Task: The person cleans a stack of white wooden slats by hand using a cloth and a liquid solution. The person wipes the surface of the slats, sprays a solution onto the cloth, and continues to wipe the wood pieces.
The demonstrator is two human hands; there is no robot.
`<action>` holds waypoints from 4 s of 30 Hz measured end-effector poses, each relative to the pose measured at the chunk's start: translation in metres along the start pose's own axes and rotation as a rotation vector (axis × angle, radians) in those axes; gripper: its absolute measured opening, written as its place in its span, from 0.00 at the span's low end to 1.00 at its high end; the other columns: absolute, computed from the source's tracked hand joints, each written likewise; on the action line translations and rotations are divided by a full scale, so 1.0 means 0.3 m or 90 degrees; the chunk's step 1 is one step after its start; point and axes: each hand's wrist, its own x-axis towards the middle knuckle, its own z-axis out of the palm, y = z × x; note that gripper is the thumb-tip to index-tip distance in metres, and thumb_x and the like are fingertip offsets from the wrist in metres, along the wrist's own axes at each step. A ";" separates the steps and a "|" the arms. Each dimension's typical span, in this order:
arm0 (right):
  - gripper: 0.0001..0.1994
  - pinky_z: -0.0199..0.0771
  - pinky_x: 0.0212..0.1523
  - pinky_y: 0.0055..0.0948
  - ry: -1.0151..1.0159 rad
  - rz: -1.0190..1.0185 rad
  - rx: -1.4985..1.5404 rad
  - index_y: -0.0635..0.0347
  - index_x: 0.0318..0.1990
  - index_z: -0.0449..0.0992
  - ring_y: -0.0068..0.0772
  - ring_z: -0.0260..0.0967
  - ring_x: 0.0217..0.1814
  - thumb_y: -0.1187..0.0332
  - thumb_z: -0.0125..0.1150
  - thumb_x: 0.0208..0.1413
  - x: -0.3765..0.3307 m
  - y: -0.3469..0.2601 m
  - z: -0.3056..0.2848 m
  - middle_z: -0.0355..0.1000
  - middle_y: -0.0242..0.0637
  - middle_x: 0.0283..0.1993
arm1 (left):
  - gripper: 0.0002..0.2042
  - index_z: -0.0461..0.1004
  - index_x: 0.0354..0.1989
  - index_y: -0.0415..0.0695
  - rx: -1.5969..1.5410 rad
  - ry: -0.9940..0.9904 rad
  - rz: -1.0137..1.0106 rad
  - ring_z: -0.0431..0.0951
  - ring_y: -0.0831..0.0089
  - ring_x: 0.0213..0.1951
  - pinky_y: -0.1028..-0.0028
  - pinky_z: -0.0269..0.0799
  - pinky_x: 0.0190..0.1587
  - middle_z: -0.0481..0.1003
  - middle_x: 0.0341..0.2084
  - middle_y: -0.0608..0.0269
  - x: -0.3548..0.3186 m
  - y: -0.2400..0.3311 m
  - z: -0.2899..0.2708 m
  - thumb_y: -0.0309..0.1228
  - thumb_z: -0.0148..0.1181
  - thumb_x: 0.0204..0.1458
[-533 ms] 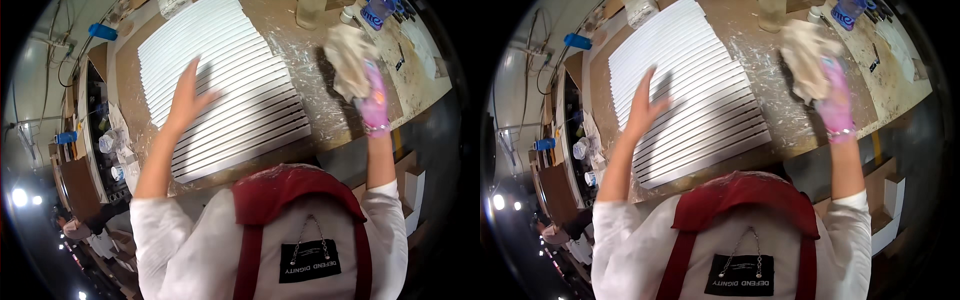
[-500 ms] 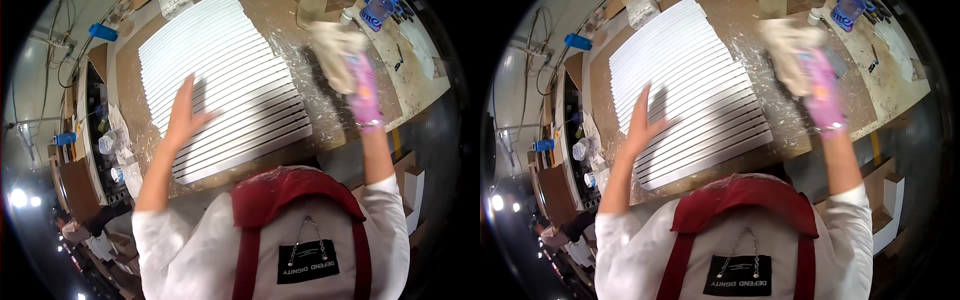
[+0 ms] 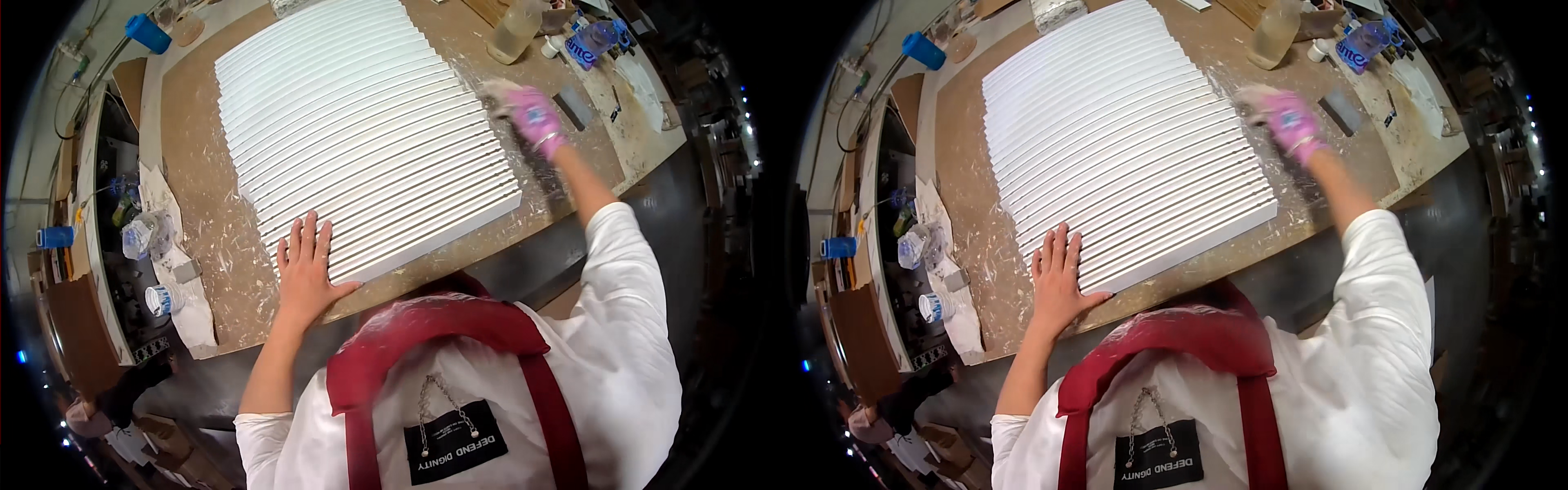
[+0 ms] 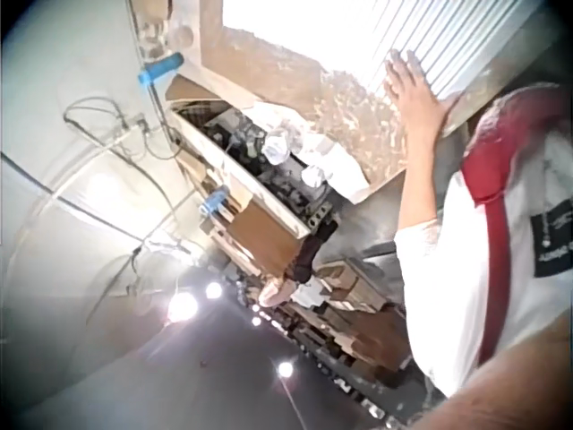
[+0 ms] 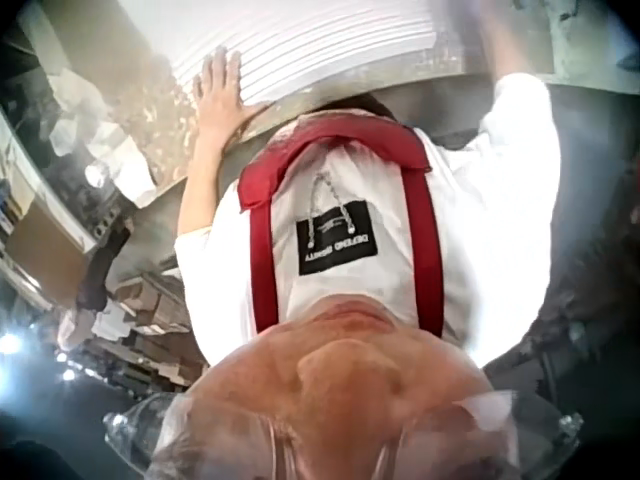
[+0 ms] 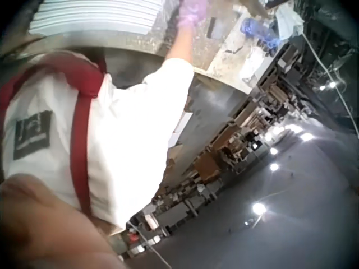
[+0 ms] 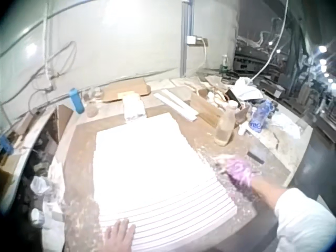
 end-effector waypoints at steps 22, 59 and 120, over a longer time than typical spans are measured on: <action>0.08 0.74 0.43 0.27 -0.096 -0.181 0.181 0.58 0.42 0.74 0.31 0.72 0.40 0.70 0.52 0.57 -0.006 -0.773 0.226 0.74 0.33 0.37 | 0.52 0.54 0.68 0.47 0.046 -0.017 0.013 0.46 0.51 0.69 0.47 0.41 0.66 0.47 0.70 0.55 -0.007 -0.044 0.025 0.57 0.69 0.32; 0.32 0.50 0.69 0.37 0.005 0.090 0.514 0.63 0.66 0.58 0.45 0.55 0.69 0.59 0.57 0.55 -0.240 -0.605 -0.027 0.59 0.46 0.66 | 0.11 0.71 0.45 0.38 -1.201 0.341 -0.175 0.80 0.69 0.38 0.69 0.77 0.42 0.77 0.38 0.58 0.159 0.270 -0.127 0.32 0.54 0.60; 0.32 0.41 0.71 0.45 -0.055 -0.072 -0.116 0.59 0.65 0.59 0.49 0.43 0.74 0.49 0.49 0.59 0.127 -0.295 0.177 0.51 0.44 0.71 | 0.19 0.74 0.51 0.46 -0.337 0.314 -0.319 0.76 0.52 0.45 0.59 0.68 0.52 0.78 0.36 0.48 0.319 -0.398 -0.116 0.26 0.57 0.47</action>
